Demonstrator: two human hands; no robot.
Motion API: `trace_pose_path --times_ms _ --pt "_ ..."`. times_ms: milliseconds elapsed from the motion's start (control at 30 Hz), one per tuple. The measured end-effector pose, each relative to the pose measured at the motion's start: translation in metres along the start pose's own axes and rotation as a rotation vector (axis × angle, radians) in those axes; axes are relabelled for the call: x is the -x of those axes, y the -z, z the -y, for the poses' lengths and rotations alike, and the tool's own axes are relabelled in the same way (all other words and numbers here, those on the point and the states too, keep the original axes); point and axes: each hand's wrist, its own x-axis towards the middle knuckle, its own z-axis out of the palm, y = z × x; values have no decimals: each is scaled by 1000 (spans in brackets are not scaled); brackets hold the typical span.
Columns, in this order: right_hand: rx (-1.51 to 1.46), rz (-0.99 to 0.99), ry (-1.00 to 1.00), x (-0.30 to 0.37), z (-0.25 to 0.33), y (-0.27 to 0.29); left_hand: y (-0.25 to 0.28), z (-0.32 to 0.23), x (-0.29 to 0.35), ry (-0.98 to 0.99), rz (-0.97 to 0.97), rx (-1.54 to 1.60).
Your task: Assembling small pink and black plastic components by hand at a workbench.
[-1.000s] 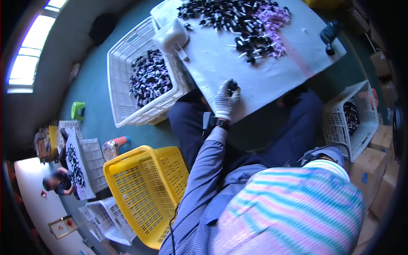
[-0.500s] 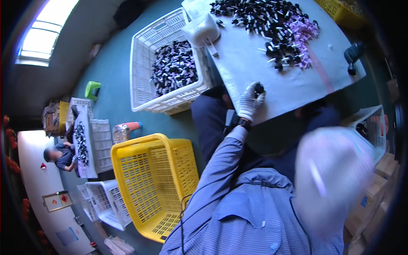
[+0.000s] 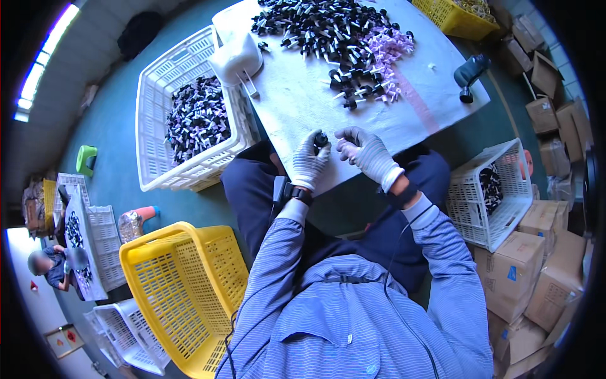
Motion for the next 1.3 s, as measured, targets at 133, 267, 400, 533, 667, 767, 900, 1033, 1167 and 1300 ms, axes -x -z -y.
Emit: trace_pose_path --times_ms 133,267,400,533,667,767,900,1033,1167,1300 --pt "104 14 -1 -12 -12 0 -1 -5 -3 36 36 44" --pt "74 40 -51 -21 -18 -8 1 -4 -1 52 54 65" --pt "111 -71 -16 -34 -26 -16 5 -2 0 49 48 62" --pt "160 -220 95 -56 -53 -14 -1 -3 -1 -18 -26 95" --pt "93 -257 99 -67 -56 -23 0 1 -1 -34 -34 59" --pt "214 -307 211 -73 -55 -30 0 1 -1 5 2 50" --pt "179 -273 186 -69 -52 -42 0 4 0 59 45 94" --pt "139 -259 209 -61 -51 -50 1 8 -1 48 61 62" --pt "57 -330 252 -56 -59 -53 -2 9 -3 2 53 99" --pt "-132 -320 151 -49 -48 -62 4 13 0 71 70 66"
